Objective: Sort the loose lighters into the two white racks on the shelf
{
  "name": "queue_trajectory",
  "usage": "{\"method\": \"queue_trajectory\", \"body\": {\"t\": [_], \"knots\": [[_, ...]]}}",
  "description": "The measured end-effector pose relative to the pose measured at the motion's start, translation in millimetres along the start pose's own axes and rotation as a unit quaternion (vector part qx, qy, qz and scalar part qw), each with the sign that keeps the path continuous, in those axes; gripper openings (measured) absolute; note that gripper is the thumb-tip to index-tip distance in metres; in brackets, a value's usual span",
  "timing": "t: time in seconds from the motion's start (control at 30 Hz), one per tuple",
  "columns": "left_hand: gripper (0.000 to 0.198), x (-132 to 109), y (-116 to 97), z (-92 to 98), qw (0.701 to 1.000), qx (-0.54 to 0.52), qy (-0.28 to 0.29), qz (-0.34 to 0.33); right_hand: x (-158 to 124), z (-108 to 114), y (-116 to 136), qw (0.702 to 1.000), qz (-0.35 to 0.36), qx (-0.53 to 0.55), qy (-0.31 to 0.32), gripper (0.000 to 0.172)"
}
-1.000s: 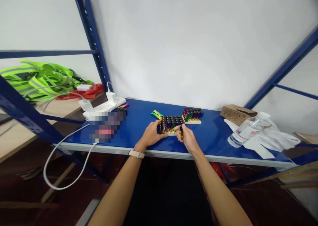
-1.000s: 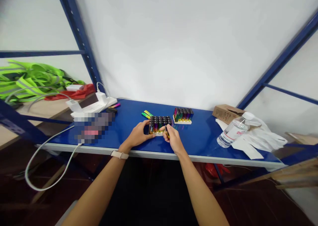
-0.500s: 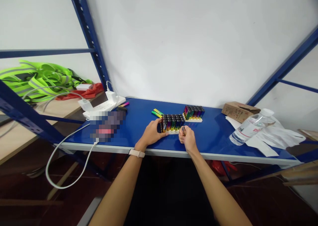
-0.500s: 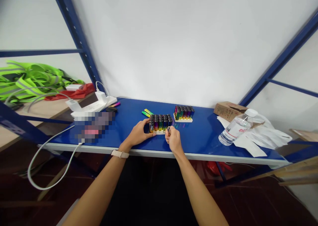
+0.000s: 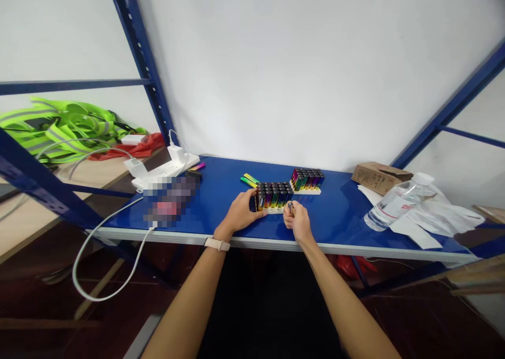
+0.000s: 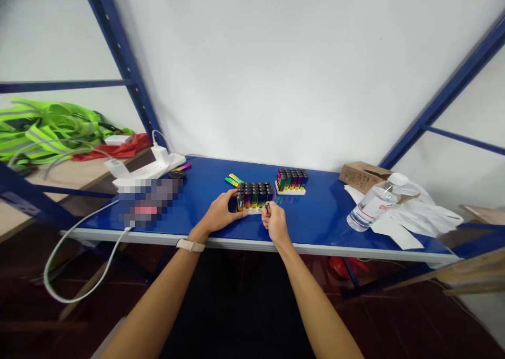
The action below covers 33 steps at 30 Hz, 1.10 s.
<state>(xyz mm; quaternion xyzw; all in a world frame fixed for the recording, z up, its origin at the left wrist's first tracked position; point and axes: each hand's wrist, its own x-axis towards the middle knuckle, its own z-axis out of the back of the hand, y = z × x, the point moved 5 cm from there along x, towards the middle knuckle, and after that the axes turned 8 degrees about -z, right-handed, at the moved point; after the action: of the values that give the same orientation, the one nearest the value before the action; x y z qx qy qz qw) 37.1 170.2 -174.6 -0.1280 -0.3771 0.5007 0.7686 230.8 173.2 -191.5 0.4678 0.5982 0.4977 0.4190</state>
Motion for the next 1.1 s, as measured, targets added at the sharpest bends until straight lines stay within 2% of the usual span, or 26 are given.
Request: {"method": "queue_trajectory", "body": {"t": [0.13,0.3,0.43,0.5,0.6,0.73,0.97,1.1], "knots": [[0.077,-0.2,-1.3,0.6,1.0,-0.003,0.001,-0.002,0.0,-0.4,3.8,0.999,0.018,-0.039,0.023,0.057],[0.077,-0.1,-1.0,0.9,1.0,-0.005,-0.002,-0.005,-8.8,-2.0,22.1,0.984,0.084,-0.146,0.054,0.036],[0.074,-0.3,-0.2,0.4,1.0,-0.005,-0.005,-0.012,-19.0,-11.1,47.6,0.925,0.179,-0.329,0.066,0.021],[0.074,-0.4,0.9,-0.1,1.0,-0.005,-0.006,-0.013,-20.3,-15.5,58.8,0.899,0.226,-0.369,0.062,0.018],[0.077,-0.2,2.1,-1.0,1.0,-0.004,-0.004,-0.016,-15.8,-19.9,66.0,0.881,0.266,-0.387,0.052,0.017],[0.078,-0.3,1.8,-1.3,1.0,-0.004,-0.003,-0.017,-4.6,-22.8,60.4,0.88,0.266,-0.391,0.053,0.015],[0.078,-0.6,2.9,-2.1,1.0,-0.006,-0.002,-0.017,7.5,-18.9,51.8,0.91,0.207,-0.354,0.064,0.024],[0.079,-0.1,4.8,-3.1,1.0,-0.006,-0.002,-0.017,7.0,-19.2,57.3,0.894,0.215,-0.385,0.078,0.018]]}}
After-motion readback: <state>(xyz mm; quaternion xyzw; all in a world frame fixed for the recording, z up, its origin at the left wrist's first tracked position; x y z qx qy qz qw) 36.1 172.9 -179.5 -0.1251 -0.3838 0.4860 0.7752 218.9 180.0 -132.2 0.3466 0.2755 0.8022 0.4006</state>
